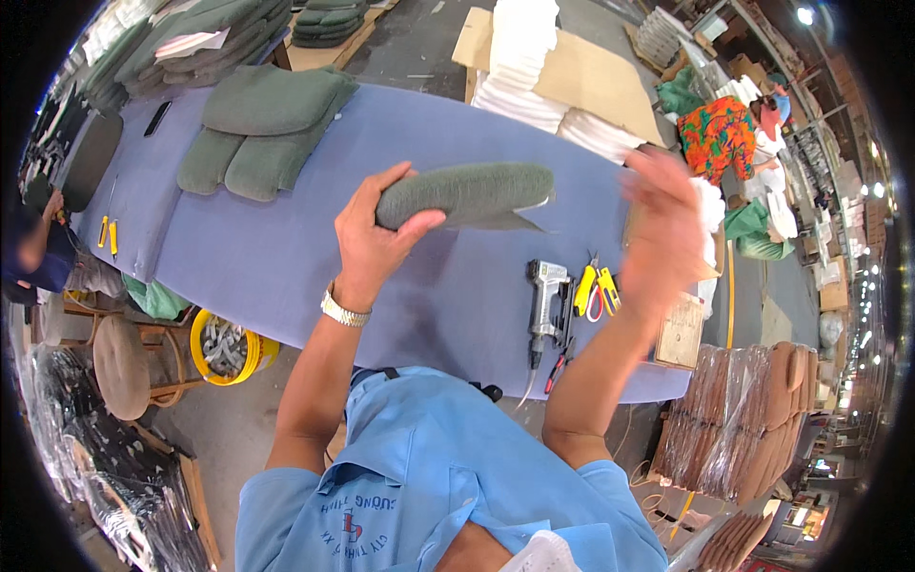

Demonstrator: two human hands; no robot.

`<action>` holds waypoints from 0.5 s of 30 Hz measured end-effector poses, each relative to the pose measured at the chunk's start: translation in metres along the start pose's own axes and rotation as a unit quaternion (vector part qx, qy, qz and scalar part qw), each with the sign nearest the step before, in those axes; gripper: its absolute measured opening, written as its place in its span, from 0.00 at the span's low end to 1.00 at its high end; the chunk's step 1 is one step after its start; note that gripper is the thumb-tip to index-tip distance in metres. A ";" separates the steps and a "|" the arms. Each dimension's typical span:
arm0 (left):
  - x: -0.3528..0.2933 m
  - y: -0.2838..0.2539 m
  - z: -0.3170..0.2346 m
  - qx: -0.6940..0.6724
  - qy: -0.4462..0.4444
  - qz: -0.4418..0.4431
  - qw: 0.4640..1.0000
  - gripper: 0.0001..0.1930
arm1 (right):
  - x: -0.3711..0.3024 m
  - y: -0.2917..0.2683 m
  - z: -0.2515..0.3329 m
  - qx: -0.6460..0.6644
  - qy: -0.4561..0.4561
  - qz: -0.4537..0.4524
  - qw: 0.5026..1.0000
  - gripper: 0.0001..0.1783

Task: The person folds green fabric over foam inserts and secures the edges using a staple gun. They repeatedly pick up cushions, align the fabric, staple the sides, and place finished units on the table.

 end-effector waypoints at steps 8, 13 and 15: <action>-0.042 0.001 0.068 -0.049 -0.066 0.095 0.992 0.37 | -0.009 0.118 -0.088 -0.437 -0.029 0.091 0.894 0.13; -0.102 0.040 0.202 0.016 -0.161 0.202 0.966 0.34 | 0.006 0.127 -0.101 -0.440 -0.032 0.071 0.895 0.20; -0.096 0.039 0.213 0.025 -0.130 0.221 0.966 0.33 | 0.013 0.138 -0.101 -0.462 -0.028 0.071 0.884 0.22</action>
Point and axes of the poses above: each hand's wrist, its own x-axis towards the middle knuckle, its own y-axis out of the palm, z = x × y, the point moved 9 cm from there along x, towards the middle knuckle, and after that the axes turned 12 degrees about x, right-handed, at the moved point
